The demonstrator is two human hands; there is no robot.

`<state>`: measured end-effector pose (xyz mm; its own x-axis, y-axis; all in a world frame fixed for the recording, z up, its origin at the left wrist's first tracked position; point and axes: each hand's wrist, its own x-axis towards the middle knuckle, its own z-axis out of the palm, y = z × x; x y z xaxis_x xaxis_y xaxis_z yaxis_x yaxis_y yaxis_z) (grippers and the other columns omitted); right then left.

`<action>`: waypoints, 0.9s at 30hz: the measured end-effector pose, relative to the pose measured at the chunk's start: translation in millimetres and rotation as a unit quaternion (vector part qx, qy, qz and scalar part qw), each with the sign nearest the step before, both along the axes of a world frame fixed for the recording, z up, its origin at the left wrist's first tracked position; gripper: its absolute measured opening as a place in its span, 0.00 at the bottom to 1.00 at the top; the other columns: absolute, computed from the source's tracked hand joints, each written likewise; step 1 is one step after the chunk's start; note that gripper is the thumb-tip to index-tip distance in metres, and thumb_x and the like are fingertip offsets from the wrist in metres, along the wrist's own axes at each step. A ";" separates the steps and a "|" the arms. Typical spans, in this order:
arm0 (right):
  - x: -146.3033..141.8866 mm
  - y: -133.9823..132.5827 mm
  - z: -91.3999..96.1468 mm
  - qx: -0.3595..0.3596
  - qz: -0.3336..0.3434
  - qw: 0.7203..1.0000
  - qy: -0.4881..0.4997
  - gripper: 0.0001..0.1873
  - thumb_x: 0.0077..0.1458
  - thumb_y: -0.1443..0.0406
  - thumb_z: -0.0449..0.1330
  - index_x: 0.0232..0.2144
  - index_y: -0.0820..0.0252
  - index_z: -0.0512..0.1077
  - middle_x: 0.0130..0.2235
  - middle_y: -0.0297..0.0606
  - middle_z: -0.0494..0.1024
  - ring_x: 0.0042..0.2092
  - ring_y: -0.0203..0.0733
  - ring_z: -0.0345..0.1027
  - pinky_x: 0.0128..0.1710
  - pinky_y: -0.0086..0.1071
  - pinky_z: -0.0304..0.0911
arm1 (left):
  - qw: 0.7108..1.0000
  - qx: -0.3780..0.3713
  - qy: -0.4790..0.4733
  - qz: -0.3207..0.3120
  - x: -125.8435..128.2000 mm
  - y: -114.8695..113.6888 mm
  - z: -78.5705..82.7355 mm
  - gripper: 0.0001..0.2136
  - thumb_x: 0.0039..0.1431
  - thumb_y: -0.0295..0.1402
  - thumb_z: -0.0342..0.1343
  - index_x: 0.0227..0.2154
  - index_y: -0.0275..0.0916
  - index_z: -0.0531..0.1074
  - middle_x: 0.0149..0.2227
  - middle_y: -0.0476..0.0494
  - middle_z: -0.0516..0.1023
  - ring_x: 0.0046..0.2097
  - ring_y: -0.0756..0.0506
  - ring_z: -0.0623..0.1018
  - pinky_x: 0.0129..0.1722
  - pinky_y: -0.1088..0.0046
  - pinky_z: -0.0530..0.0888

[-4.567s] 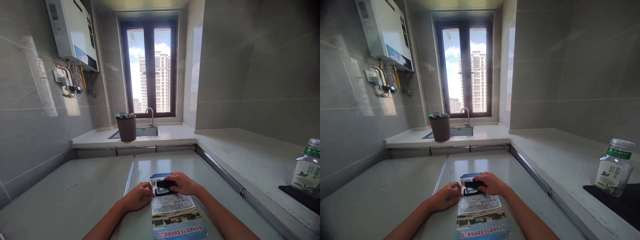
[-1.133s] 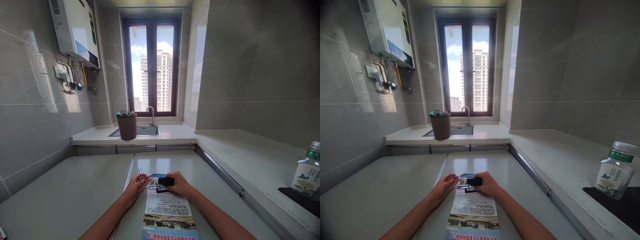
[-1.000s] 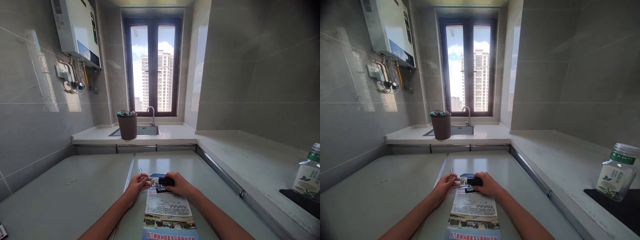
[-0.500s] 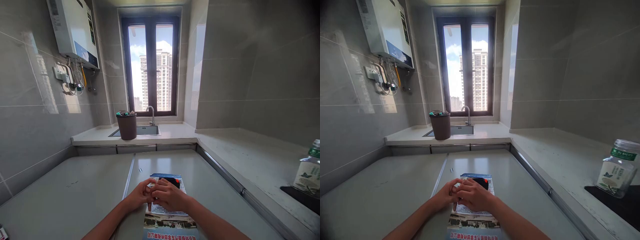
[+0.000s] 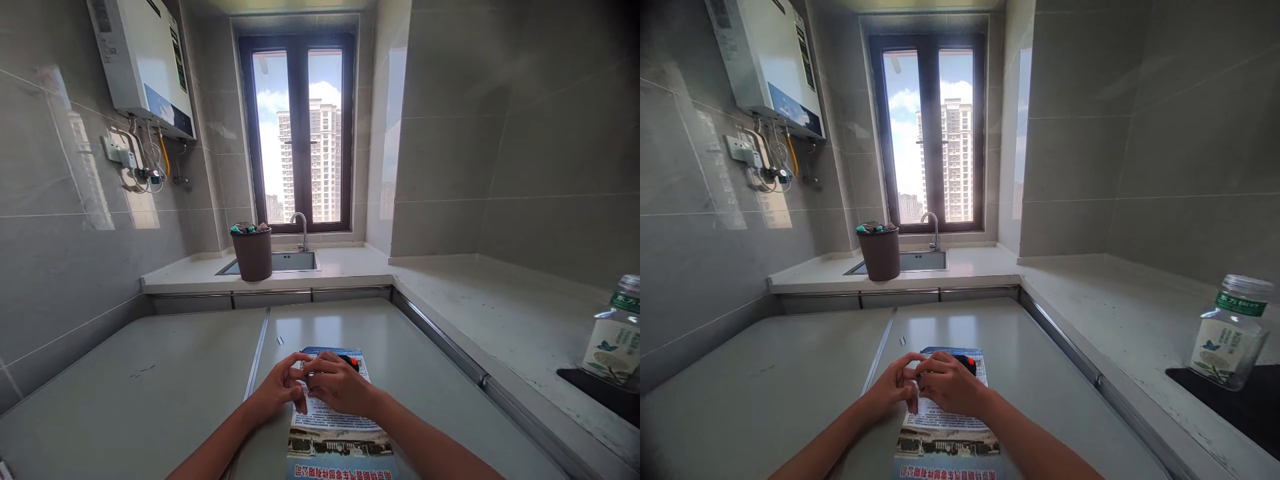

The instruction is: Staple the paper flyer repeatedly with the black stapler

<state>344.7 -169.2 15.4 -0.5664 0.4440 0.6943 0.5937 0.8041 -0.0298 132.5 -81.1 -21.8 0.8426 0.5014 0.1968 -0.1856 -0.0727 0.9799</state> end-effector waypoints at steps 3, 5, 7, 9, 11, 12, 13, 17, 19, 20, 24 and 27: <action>16.5 4.9 8.3 -0.012 -0.025 0.995 0.099 0.04 0.66 0.65 0.62 0.36 0.56 0.75 0.47 0.42 0.81 0.45 0.43 0.73 0.49 0.41 0.70 | 0.992 0.033 -0.001 0.124 -2.8 13.0 0.0 0.26 0.61 0.57 0.59 0.49 0.39 0.70 0.32 0.42 0.82 0.23 0.48 0.78 0.24 0.74 0.72; 38.0 9.8 14.9 -0.025 -0.069 0.986 0.150 0.03 0.65 0.64 0.63 0.37 0.55 0.75 0.47 0.43 0.80 0.47 0.46 0.72 0.49 0.43 0.70 | 0.968 0.091 0.033 0.232 -8.9 26.0 0.3 0.21 0.65 0.55 0.55 0.40 0.40 0.71 0.25 0.47 0.78 0.22 0.48 0.74 0.24 0.75 0.69; 67.2 15.9 17.3 -0.041 -0.134 0.975 0.170 0.02 0.63 0.64 0.64 0.36 0.55 0.74 0.46 0.42 0.80 0.48 0.48 0.72 0.50 0.45 0.69 | 0.924 0.187 0.091 0.320 -17.4 39.0 0.7 0.15 0.65 0.49 0.57 0.35 0.42 0.73 0.23 0.49 0.76 0.25 0.47 0.74 0.29 0.74 0.69; 101.2 22.9 12.1 -0.071 -0.220 0.960 0.159 0.03 0.61 0.64 0.64 0.34 0.55 0.74 0.44 0.40 0.80 0.48 0.49 0.72 0.49 0.45 0.68 | 0.886 0.261 0.142 0.357 -25.5 49.5 0.7 0.10 0.63 0.43 0.59 0.33 0.42 0.75 0.28 0.47 0.78 0.31 0.44 0.76 0.37 0.69 0.72; 135.0 30.1 -0.4 -0.113 -0.308 0.933 0.147 0.04 0.59 0.63 0.64 0.32 0.56 0.75 0.41 0.40 0.80 0.46 0.50 0.72 0.46 0.43 0.67 | 0.871 0.296 0.165 0.357 -30.5 56.2 -0.7 0.06 0.60 0.38 0.59 0.33 0.43 0.77 0.37 0.42 0.80 0.40 0.40 0.78 0.47 0.64 0.73; 150.3 33.4 -8.5 -0.140 -0.350 0.916 0.139 0.04 0.59 0.63 0.63 0.33 0.56 0.76 0.41 0.41 0.80 0.45 0.50 0.73 0.45 0.41 0.67 | 0.870 0.303 0.169 0.351 -31.7 58.3 -2.2 0.06 0.59 0.37 0.60 0.35 0.43 0.78 0.42 0.40 0.80 0.45 0.38 0.78 0.52 0.61 0.72; 163.8 36.4 -17.0 -0.168 -0.387 0.898 0.128 0.04 0.58 0.63 0.64 0.32 0.56 0.77 0.41 0.41 0.80 0.44 0.49 0.73 0.45 0.39 0.66 | 0.870 0.307 0.172 0.346 -32.0 59.9 -4.3 0.07 0.58 0.37 0.60 0.38 0.42 0.79 0.47 0.38 0.80 0.51 0.36 0.77 0.57 0.59 0.69; 195.6 45.3 -44.9 -0.240 -0.457 0.851 0.097 0.03 0.55 0.65 0.64 0.30 0.58 0.79 0.39 0.41 0.81 0.43 0.46 0.74 0.45 0.34 0.63 | 0.878 0.296 0.201 0.319 -29.6 63.3 -16.5 0.19 0.56 0.40 0.64 0.51 0.44 0.78 0.64 0.37 0.72 0.67 0.32 0.66 0.70 0.53 0.55; 200.3 48.6 -52.1 -0.240 -0.467 0.846 0.094 0.05 0.56 0.66 0.63 0.31 0.58 0.80 0.39 0.42 0.81 0.45 0.47 0.74 0.45 0.33 0.63 | 0.889 0.278 0.205 0.301 -28.6 64.5 -22.1 0.22 0.55 0.42 0.65 0.53 0.45 0.77 0.66 0.37 0.69 0.71 0.30 0.61 0.72 0.52 0.48; 201.0 50.0 -54.3 -0.238 -0.472 0.844 0.092 0.06 0.57 0.66 0.62 0.32 0.59 0.80 0.40 0.43 0.81 0.46 0.48 0.74 0.47 0.34 0.63 | 0.894 0.270 0.203 0.295 -28.3 65.0 -24.1 0.23 0.55 0.43 0.66 0.53 0.46 0.77 0.67 0.38 0.69 0.71 0.30 0.60 0.72 0.52 0.46; 200.8 53.8 -58.3 -0.231 -0.489 0.837 0.081 0.08 0.58 0.65 0.61 0.35 0.60 0.81 0.44 0.45 0.81 0.53 0.51 0.70 0.52 0.35 0.61 | 0.897 0.260 0.197 0.296 -28.2 65.8 -26.3 0.21 0.55 0.43 0.66 0.52 0.45 0.78 0.66 0.38 0.70 0.71 0.30 0.60 0.72 0.53 0.45; 200.6 53.9 -59.0 -0.233 -0.493 0.835 0.074 0.10 0.59 0.66 0.60 0.38 0.60 0.81 0.45 0.45 0.81 0.52 0.51 0.70 0.53 0.36 0.61 | 0.888 0.294 0.191 0.298 -28.0 65.0 -24.1 0.16 0.58 0.38 0.64 0.50 0.45 0.80 0.60 0.37 0.74 0.64 0.32 0.69 0.69 0.54 0.55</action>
<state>545.3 -115.2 -43.6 0.3116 0.8848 0.3464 0.9221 -0.1936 -0.3350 104.5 -16.1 -45.9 0.5227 0.7867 0.3284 0.3960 -0.5652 0.7237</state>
